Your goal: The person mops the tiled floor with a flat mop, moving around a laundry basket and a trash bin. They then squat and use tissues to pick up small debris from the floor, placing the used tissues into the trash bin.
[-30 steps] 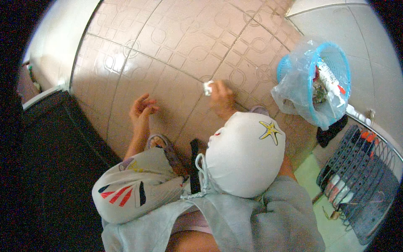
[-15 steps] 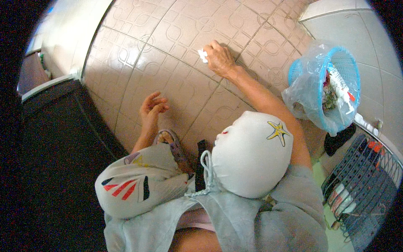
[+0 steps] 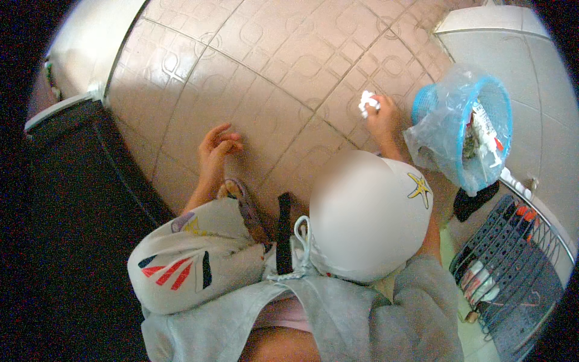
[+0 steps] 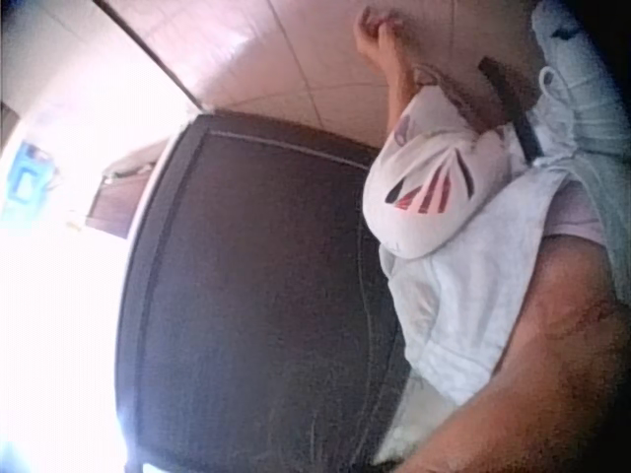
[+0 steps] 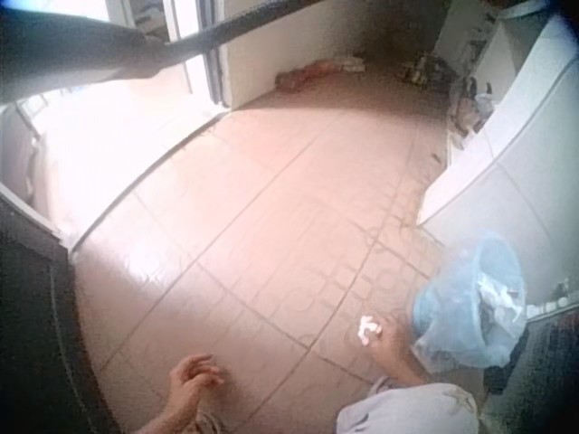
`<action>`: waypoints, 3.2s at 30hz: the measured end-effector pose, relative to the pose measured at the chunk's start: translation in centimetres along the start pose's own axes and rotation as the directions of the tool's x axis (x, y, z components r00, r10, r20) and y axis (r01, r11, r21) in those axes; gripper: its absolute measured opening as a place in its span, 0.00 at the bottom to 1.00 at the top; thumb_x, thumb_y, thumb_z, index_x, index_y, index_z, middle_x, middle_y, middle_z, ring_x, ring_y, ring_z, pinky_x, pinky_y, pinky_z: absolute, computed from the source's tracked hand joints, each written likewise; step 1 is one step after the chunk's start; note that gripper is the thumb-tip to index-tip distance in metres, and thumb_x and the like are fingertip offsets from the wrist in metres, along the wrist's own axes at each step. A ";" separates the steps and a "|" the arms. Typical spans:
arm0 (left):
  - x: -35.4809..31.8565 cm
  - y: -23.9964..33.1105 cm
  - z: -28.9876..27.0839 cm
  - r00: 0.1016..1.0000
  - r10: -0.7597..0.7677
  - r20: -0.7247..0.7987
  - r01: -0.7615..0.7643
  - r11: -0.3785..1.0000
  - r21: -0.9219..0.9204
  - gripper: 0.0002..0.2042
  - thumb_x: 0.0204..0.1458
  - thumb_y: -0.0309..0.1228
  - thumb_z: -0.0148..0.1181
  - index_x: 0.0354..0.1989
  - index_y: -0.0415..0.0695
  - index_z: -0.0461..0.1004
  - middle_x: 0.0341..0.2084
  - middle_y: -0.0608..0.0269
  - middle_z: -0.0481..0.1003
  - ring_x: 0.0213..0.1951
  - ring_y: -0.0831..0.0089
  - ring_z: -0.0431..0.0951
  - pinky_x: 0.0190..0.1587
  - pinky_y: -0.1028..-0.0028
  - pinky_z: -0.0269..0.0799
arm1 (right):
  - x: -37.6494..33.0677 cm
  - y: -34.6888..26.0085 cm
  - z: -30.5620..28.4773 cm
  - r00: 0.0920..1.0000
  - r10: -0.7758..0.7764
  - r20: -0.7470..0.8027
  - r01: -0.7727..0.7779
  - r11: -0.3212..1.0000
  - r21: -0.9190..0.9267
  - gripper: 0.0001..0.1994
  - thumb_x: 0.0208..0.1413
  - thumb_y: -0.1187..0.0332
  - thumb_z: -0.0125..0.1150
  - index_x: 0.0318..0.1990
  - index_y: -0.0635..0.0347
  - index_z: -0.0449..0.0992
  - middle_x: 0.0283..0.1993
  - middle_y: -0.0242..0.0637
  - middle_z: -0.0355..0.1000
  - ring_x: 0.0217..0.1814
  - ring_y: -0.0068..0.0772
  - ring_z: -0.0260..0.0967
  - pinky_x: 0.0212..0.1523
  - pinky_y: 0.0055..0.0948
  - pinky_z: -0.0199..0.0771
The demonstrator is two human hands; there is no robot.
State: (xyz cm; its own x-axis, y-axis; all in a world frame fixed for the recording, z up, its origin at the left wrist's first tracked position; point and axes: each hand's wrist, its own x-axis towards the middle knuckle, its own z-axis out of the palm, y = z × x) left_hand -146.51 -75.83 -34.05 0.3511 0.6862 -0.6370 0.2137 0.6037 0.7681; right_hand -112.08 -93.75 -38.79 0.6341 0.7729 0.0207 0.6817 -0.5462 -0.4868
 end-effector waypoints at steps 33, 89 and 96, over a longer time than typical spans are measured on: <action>0.0 -0.9 0.2 0.999 0.032 0.005 -0.032 0.999 0.003 0.19 0.44 0.18 0.46 0.47 0.37 0.66 0.32 0.54 0.74 0.28 0.70 0.75 0.34 0.72 0.71 | 2.9 -2.5 0.1 0.976 -0.188 0.112 0.207 0.960 -0.190 0.08 0.45 0.70 0.53 0.33 0.63 0.70 0.34 0.44 0.65 0.33 0.45 0.68 0.31 0.38 0.70; 1.4 4.0 -0.3 0.973 0.208 0.097 -0.219 0.969 0.118 0.17 0.45 0.19 0.46 0.46 0.39 0.67 0.29 0.60 0.74 0.26 0.76 0.74 0.29 0.78 0.68 | -12.5 0.4 -26.6 0.629 0.727 0.275 -0.609 0.241 0.755 0.16 0.52 0.55 0.49 0.32 0.60 0.71 0.27 0.40 0.72 0.23 0.28 0.66 0.22 0.27 0.64; 1.2 8.1 0.2 0.960 0.258 0.110 -0.273 0.949 0.155 0.15 0.47 0.21 0.46 0.45 0.39 0.68 0.30 0.60 0.74 0.26 0.77 0.73 0.29 0.80 0.67 | -10.9 0.1 -25.6 0.512 0.716 0.474 -0.470 -0.227 0.853 0.23 0.51 0.52 0.50 0.46 0.61 0.63 0.36 0.46 0.70 0.29 0.37 0.68 0.28 0.34 0.68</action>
State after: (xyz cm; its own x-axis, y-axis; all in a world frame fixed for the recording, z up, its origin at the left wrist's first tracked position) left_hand -144.13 -70.21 -28.58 0.4927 0.7695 -0.4063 0.2486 0.3230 0.9132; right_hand -109.53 -110.51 -16.69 0.6402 0.1575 -0.7519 -0.7646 0.0358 -0.6436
